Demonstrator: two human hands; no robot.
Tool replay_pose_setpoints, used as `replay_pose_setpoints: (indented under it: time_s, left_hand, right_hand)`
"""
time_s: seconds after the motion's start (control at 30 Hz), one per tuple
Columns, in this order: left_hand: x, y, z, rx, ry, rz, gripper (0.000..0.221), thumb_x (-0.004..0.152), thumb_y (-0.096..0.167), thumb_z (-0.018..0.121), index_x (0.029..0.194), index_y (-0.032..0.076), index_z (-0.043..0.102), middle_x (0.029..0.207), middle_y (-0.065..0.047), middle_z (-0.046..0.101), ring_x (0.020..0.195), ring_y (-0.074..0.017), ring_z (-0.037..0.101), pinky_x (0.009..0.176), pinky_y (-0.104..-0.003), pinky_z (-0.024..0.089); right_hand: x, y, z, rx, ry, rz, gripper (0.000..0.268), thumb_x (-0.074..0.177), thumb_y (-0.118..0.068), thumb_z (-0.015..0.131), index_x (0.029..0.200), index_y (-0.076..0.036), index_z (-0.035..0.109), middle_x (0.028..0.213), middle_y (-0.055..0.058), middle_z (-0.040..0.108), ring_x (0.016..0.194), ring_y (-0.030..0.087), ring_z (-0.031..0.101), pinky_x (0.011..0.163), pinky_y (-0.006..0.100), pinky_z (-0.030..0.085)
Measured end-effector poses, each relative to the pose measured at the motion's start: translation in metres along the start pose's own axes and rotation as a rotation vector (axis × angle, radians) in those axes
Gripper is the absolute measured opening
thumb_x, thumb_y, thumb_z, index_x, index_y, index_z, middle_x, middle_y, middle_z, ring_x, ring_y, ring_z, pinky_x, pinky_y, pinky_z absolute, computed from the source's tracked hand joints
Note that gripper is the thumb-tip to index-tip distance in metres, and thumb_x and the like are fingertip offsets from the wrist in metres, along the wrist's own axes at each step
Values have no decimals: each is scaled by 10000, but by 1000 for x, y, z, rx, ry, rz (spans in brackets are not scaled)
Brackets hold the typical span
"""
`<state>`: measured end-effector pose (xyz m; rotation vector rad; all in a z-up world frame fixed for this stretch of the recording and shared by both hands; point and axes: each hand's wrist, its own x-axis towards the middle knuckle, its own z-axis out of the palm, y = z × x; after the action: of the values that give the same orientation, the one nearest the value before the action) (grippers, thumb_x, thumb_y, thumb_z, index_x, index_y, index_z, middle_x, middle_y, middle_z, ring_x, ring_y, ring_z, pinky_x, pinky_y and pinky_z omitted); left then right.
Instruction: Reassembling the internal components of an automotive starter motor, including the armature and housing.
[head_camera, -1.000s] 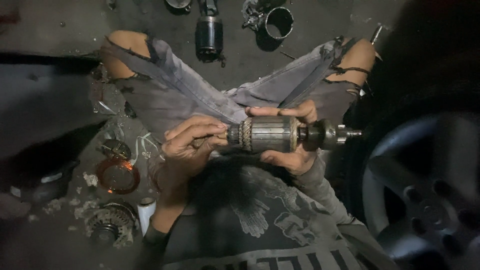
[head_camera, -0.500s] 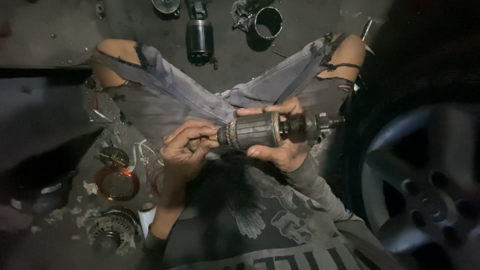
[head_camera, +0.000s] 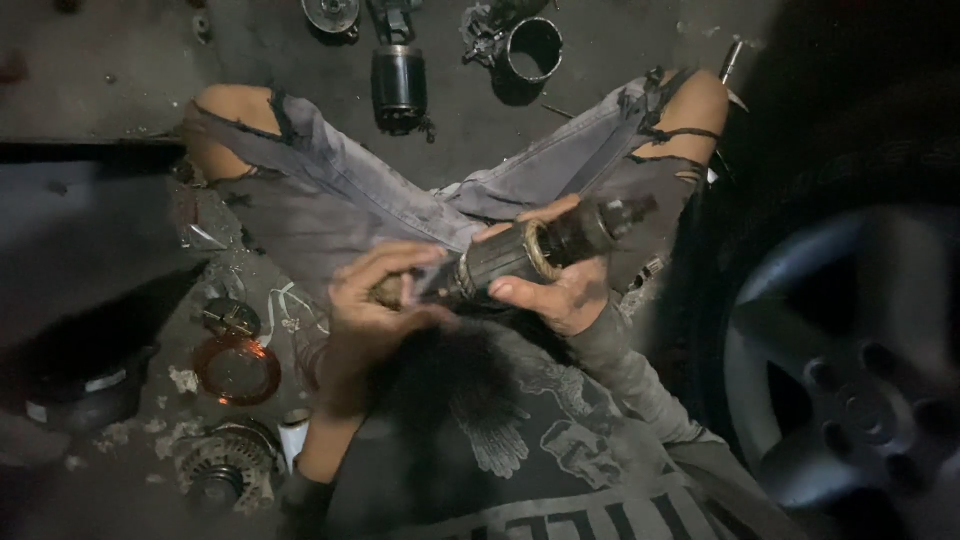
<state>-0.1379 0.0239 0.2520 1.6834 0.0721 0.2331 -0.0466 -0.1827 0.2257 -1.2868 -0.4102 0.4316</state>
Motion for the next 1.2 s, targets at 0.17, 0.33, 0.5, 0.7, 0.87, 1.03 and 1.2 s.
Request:
replay_pose_setpoints:
  time_s: [0.17, 0.33, 0.5, 0.7, 0.87, 1.03, 1.2]
  left_hand:
    - [31, -6, -6, -91, -32, -44, 488, 893, 314, 782, 1191, -57, 673, 1153, -251, 712, 844, -249, 639, 722, -362, 537]
    - [55, -9, 19, -264, -206, -268, 425, 976, 337, 716, 1159, -46, 718, 1096, -209, 743, 1041, -248, 682, 880, -430, 595]
    - [50, -38, 28, -635, -247, -626, 210, 939, 167, 766, 1024, -25, 754, 733, -12, 634, 546, -6, 512, 519, -179, 463]
    - [38, -47, 31, -731, -384, -487, 241, 962, 137, 736, 1125, -41, 740, 861, -13, 710, 641, 14, 488, 572, -159, 440]
    - [39, -33, 39, -894, -335, -425, 134, 962, 99, 723, 1032, -15, 732, 833, -64, 730, 707, -29, 639, 606, -141, 464]
    - [30, -65, 58, -1066, -333, -327, 239, 961, 155, 720, 1075, -54, 694, 935, -147, 720, 705, -150, 698, 563, -274, 563]
    - [26, -67, 58, -1243, -299, -293, 293, 956, 139, 724, 1103, -108, 665, 1026, -223, 708, 719, -270, 742, 518, -408, 644]
  right_hand:
    - [-27, 46, -19, -31, 42, 103, 475, 722, -56, 902, 1128, 73, 692, 1012, 280, 731, 994, 365, 728, 832, 511, 596]
    - [-35, 45, -21, -48, -76, 184, 535, 759, -149, 885, 1220, 26, 678, 1068, 205, 741, 1033, 239, 682, 883, 478, 560]
    - [-58, 64, -32, 116, -213, 260, 493, 750, -88, 883, 1181, 25, 673, 1023, 205, 737, 1030, 252, 678, 811, 485, 575]
    - [-60, 72, -28, 410, -438, 248, 437, 722, -28, 802, 1127, 81, 678, 1017, 228, 722, 975, 307, 728, 811, 467, 596]
    - [-54, 59, -17, 661, -411, 325, 459, 787, -128, 783, 1141, 105, 606, 967, 254, 691, 888, 280, 695, 752, 455, 576]
    - [-53, 54, -5, 882, -482, 357, 511, 848, -231, 719, 1147, 153, 562, 858, 304, 663, 705, 409, 740, 570, 435, 583]
    - [-64, 77, -4, 1248, -601, 425, 717, 857, -428, 677, 1178, 169, 444, 753, 375, 650, 621, 395, 700, 550, 343, 503]
